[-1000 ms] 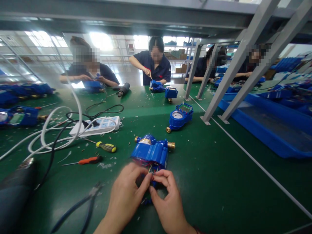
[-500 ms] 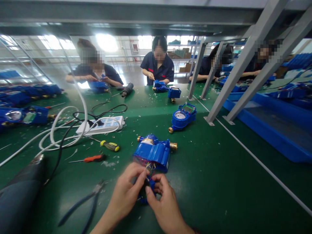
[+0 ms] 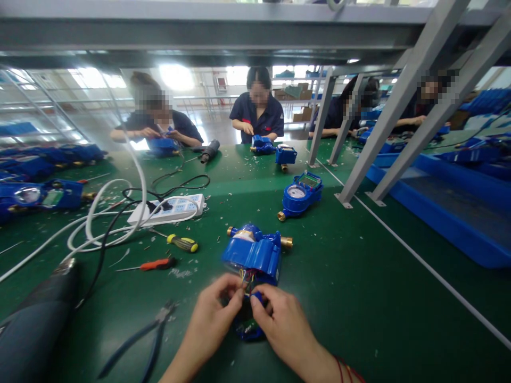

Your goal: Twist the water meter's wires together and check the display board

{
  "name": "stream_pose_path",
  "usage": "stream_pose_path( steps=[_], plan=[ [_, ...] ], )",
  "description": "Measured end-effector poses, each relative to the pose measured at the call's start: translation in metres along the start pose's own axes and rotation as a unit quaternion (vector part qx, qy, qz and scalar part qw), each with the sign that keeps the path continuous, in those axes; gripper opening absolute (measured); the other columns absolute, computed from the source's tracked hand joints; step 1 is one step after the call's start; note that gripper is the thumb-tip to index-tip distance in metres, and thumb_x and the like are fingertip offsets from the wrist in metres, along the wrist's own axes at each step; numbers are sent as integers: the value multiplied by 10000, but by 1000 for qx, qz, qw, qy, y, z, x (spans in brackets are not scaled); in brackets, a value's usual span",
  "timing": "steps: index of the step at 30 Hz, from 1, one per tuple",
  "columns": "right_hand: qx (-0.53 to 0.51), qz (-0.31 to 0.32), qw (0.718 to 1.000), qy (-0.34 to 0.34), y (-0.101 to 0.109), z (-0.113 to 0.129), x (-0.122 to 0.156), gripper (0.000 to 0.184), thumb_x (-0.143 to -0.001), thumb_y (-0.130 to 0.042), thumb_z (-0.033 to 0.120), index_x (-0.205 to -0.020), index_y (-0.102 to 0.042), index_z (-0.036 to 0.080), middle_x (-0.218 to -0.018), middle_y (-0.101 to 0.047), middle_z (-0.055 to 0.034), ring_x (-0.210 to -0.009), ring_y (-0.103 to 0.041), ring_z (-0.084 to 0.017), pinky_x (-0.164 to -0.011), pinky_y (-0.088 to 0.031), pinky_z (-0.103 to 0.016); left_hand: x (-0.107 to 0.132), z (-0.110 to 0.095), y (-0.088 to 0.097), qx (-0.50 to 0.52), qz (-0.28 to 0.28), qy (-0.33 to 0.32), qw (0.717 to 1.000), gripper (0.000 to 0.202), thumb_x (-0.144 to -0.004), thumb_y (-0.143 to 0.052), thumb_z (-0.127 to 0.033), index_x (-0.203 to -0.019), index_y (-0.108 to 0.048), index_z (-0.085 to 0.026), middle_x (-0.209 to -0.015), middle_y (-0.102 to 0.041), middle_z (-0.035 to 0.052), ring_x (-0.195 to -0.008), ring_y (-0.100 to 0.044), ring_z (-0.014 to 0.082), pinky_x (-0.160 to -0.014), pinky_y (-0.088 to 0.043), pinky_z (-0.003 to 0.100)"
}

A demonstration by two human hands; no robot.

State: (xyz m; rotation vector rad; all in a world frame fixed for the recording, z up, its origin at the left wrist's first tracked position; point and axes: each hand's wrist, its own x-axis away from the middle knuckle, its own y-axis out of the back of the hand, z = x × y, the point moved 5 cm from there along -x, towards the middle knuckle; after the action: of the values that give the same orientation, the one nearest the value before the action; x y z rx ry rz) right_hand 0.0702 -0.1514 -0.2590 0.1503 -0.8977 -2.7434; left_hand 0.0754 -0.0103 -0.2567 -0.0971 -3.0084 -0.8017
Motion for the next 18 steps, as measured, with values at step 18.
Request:
stream_pose_path(
  steps=[18],
  plan=[
    [-44, 52, 997, -21, -3, -23, 15, 734, -527, -794, 241, -1168, -439, 209, -914, -640, -33, -766, -600, -205, -713, -468, -338, -2, 33, -14, 365, -12, 151, 919, 213, -729, -670, -327, -742, -620, -121, -678, -653, 31, -603, -528, 86, -621, -408, 196]
  ],
)
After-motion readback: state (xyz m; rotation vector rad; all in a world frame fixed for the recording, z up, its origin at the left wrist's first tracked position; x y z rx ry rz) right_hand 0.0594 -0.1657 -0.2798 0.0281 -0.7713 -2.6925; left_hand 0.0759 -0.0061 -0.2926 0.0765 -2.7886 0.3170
